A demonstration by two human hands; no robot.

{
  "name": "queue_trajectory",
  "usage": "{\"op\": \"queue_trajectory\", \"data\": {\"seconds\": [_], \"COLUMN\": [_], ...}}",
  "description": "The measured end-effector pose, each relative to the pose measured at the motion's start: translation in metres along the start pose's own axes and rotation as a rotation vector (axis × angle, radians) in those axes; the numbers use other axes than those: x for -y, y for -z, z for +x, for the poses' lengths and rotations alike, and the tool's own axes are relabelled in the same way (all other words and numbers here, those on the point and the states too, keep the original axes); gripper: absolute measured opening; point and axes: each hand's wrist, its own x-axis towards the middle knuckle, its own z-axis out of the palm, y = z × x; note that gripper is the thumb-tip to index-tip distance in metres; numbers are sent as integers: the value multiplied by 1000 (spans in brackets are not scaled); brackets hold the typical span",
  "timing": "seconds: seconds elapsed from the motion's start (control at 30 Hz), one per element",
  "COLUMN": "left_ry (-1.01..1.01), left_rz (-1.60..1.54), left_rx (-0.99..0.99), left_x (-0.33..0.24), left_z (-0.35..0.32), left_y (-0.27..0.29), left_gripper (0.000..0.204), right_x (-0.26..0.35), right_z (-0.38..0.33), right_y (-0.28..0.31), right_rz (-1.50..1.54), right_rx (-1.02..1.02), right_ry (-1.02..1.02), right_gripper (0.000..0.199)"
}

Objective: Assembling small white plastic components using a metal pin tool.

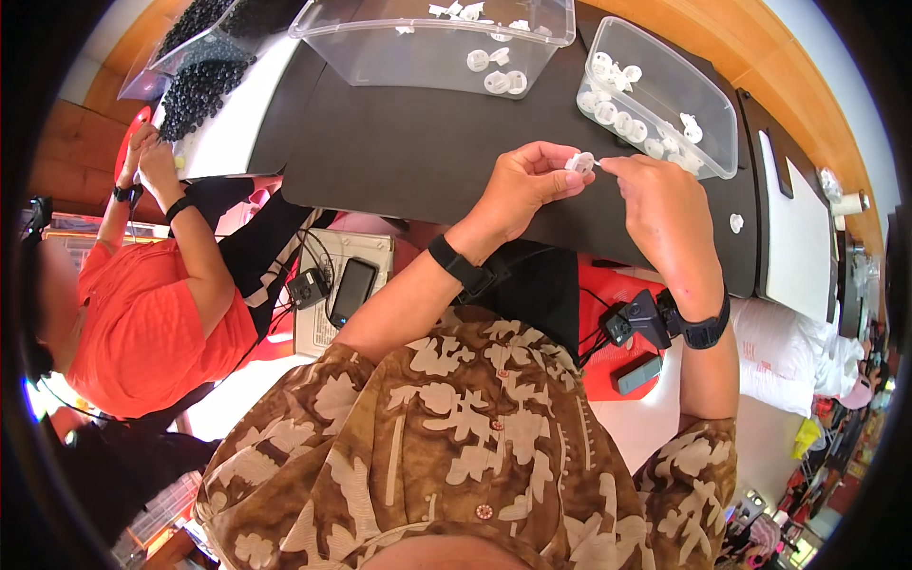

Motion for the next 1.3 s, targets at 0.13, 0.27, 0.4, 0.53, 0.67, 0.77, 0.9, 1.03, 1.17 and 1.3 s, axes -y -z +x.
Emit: {"op": "queue_trajectory", "data": {"seconds": [0.13, 0.27, 0.4, 0.53, 0.67, 0.77, 0.9, 1.03, 1.17, 1.3], "left_ry": [13, -2, -12, -58, -118, -136, -121, -141, -143, -119], "left_rz": [11, 0, 2, 24, 38, 65, 69, 149, 178, 190], "left_rx": [18, 38, 42, 60, 63, 60, 41, 33, 38, 45], "left_x": [-2, -3, 0, 1, 4, 3, 3, 3, 3, 2], "left_z": [1, 1, 3, 3, 3, 2, -2, -3, -2, -2], "left_y": [1, 1, 3, 2, 2, 1, -1, -2, -1, -1], "left_gripper": [25, 25, 25, 25, 25, 24, 24, 23, 21, 22], "right_x": [1, 2, 5, 7, 10, 8, 8, 7, 1, -4], "right_z": [-3, -2, 1, 1, 0, -1, -1, 1, 6, 9], "right_y": [3, 1, -1, -5, -6, -8, -4, 2, 5, 6], "right_rz": [69, 91, 85, 30, -41, -50, -109, -123, -183, -213], "right_rx": [23, 12, 24, 7, 2, 6, 45, 81, 169, 196], "right_ry": [-46, -50, -50, -39, -32, -5, 59, 94, 181, 238], "right_gripper": [20, 19, 20, 20, 21, 20, 18, 15, 11, 10]}}
